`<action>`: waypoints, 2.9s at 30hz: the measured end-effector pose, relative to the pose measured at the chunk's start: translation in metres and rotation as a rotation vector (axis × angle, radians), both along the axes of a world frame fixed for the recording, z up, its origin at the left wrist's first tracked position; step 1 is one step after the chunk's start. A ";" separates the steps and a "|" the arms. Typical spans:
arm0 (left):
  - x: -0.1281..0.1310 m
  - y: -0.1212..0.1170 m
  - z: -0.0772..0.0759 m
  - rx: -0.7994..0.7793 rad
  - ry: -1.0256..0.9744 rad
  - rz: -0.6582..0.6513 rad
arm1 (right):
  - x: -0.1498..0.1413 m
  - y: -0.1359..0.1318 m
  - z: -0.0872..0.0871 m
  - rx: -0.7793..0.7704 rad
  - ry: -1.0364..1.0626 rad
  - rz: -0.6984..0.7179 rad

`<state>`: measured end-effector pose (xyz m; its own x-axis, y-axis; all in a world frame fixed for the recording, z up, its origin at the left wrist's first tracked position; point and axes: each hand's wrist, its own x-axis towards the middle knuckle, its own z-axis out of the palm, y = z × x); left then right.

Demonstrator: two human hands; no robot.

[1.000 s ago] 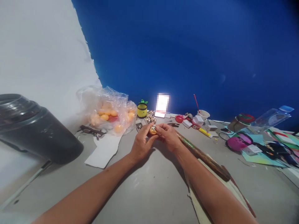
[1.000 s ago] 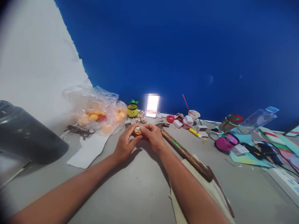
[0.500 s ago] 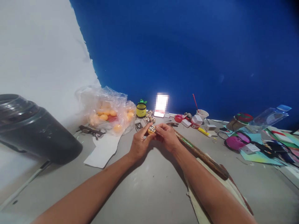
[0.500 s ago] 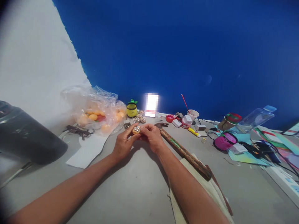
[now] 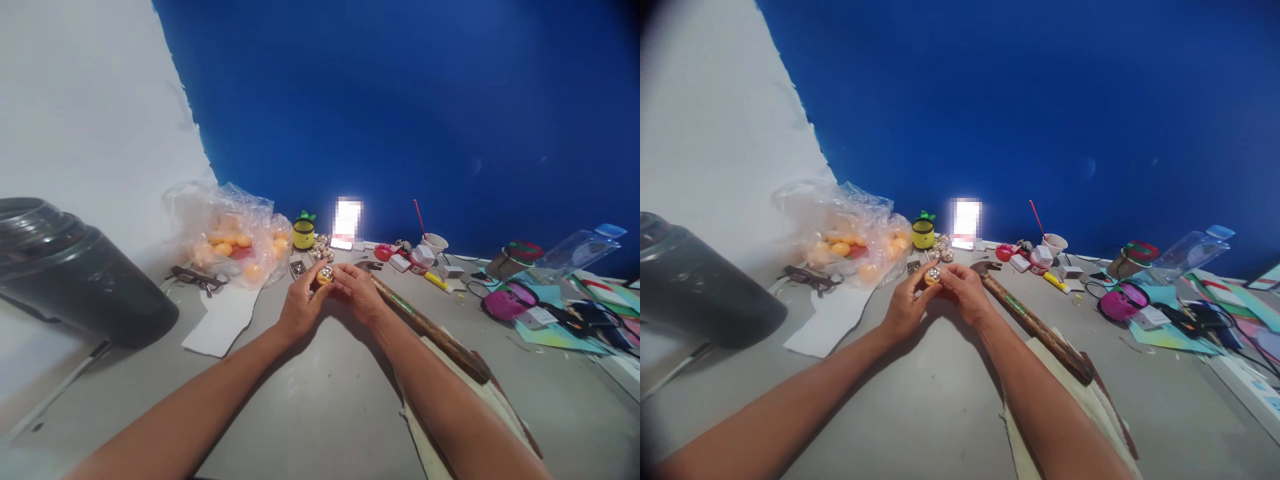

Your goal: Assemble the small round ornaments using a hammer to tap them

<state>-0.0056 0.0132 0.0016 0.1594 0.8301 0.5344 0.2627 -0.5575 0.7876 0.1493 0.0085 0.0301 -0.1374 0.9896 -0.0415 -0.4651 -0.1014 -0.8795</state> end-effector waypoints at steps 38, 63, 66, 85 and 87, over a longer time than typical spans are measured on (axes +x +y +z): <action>0.001 0.005 0.019 -0.488 -0.388 -0.144 | 0.020 0.009 -0.006 0.129 -0.147 0.084; -0.001 0.005 0.020 -0.508 -0.414 -0.162 | 0.015 0.008 -0.002 0.250 -0.268 0.017; -0.001 0.006 0.020 -0.530 -0.438 -0.200 | 0.014 0.007 0.000 0.266 -0.306 0.004; -0.001 0.006 0.017 -0.490 -0.378 -0.162 | 0.018 0.006 0.001 0.329 -0.409 0.034; -0.001 0.005 0.017 -0.476 -0.362 -0.158 | 0.018 0.007 -0.001 0.325 -0.395 0.039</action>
<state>-0.0065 0.0185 0.0186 0.1776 0.9720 0.1539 -0.1247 -0.1328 0.9833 0.1676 0.0157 0.0295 -0.2100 0.9546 0.2111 -0.0921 0.1957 -0.9763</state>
